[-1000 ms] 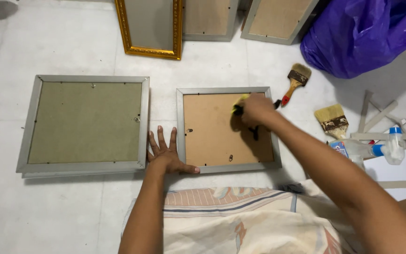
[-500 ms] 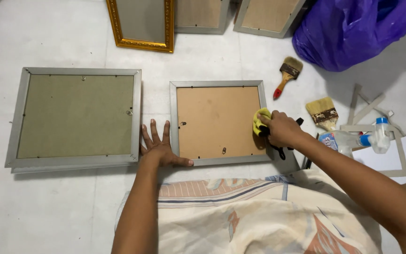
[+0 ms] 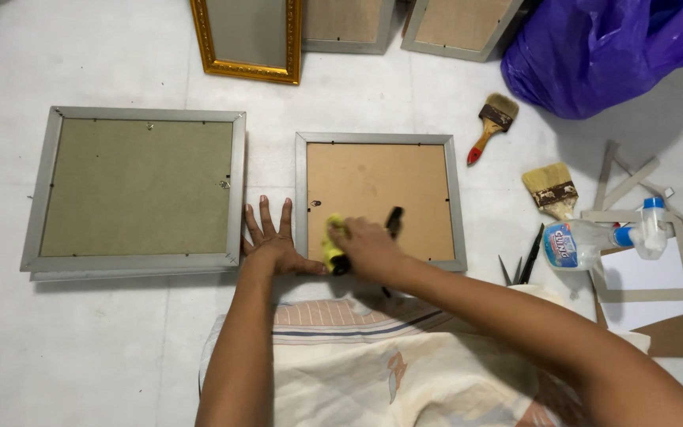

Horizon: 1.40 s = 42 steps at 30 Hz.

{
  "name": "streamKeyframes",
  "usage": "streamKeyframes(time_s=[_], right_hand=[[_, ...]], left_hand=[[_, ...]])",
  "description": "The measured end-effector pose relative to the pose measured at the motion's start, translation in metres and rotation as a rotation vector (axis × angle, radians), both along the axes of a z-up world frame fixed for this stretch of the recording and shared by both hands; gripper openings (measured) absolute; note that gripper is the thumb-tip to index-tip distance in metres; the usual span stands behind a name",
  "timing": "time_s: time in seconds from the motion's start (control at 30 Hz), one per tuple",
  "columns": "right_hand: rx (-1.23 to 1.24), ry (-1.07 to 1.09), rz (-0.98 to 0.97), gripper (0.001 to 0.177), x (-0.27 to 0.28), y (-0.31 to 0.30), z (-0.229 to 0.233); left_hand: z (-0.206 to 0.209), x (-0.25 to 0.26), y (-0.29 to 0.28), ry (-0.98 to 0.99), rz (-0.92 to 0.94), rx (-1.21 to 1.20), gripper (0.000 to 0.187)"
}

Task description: Cleaning the back of picture frames using a cloth and a paintbrush

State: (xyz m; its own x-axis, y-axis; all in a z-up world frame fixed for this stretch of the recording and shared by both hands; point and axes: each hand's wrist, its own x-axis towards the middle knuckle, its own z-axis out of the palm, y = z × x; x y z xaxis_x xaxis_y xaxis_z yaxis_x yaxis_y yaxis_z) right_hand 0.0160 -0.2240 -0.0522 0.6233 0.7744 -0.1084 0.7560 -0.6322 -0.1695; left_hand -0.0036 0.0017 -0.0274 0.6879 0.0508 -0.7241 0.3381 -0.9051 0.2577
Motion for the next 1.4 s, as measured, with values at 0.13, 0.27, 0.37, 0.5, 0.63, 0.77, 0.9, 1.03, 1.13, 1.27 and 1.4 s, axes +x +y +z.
streamKeyframes(time_s=[0.13, 0.27, 0.37, 0.5, 0.63, 0.77, 0.9, 1.03, 1.13, 1.27, 1.4], right_hand=[[-0.143, -0.139, 0.172, 0.055, 0.003, 0.019, 0.023], [-0.120, -0.119, 0.045, 0.056, 0.037, 0.015, 0.016], [-0.130, -0.069, -0.070, 0.065, 0.062, 0.021, 0.003], [-0.028, -0.158, -0.005, 0.061, 0.070, 0.041, 0.006], [-0.062, -0.325, 0.068, 0.040, 0.087, 0.054, 0.004], [-0.032, -0.388, -0.012, 0.030, 0.121, 0.072, -0.010], [-0.100, -0.454, -0.126, 0.033, 0.150, 0.091, -0.011], [-0.210, -0.274, -0.194, 0.040, 0.162, 0.101, -0.004], [-0.223, -0.230, -0.209, 0.043, 0.159, 0.102, -0.004], [-0.266, -0.227, -0.174, 0.041, 0.140, 0.106, 0.002], [-0.271, -0.154, -0.216, 0.041, 0.136, 0.109, 0.020]], left_hand=[[-0.025, 0.002, 0.001, -0.040, -0.015, 0.050, 0.165], [0.013, 0.000, -0.002, 0.013, -0.002, 0.008, 0.165], [0.020, -0.001, -0.004, 0.031, 0.003, -0.010, 0.164], [0.022, 0.002, -0.004, 0.056, 0.003, 0.001, 0.166], [0.026, 0.001, -0.004, 0.050, 0.011, -0.013, 0.163], [0.024, 0.002, -0.003, 0.074, -0.012, 0.012, 0.166], [0.029, 0.002, -0.001, 0.067, -0.015, -0.021, 0.165], [0.025, 0.003, -0.001, 0.074, -0.017, -0.010, 0.164], [0.026, 0.002, -0.002, 0.063, -0.015, -0.015, 0.165], [0.023, 0.002, 0.000, 0.054, -0.011, -0.023, 0.165], [0.022, 0.002, 0.000, 0.047, -0.019, -0.028, 0.166]])
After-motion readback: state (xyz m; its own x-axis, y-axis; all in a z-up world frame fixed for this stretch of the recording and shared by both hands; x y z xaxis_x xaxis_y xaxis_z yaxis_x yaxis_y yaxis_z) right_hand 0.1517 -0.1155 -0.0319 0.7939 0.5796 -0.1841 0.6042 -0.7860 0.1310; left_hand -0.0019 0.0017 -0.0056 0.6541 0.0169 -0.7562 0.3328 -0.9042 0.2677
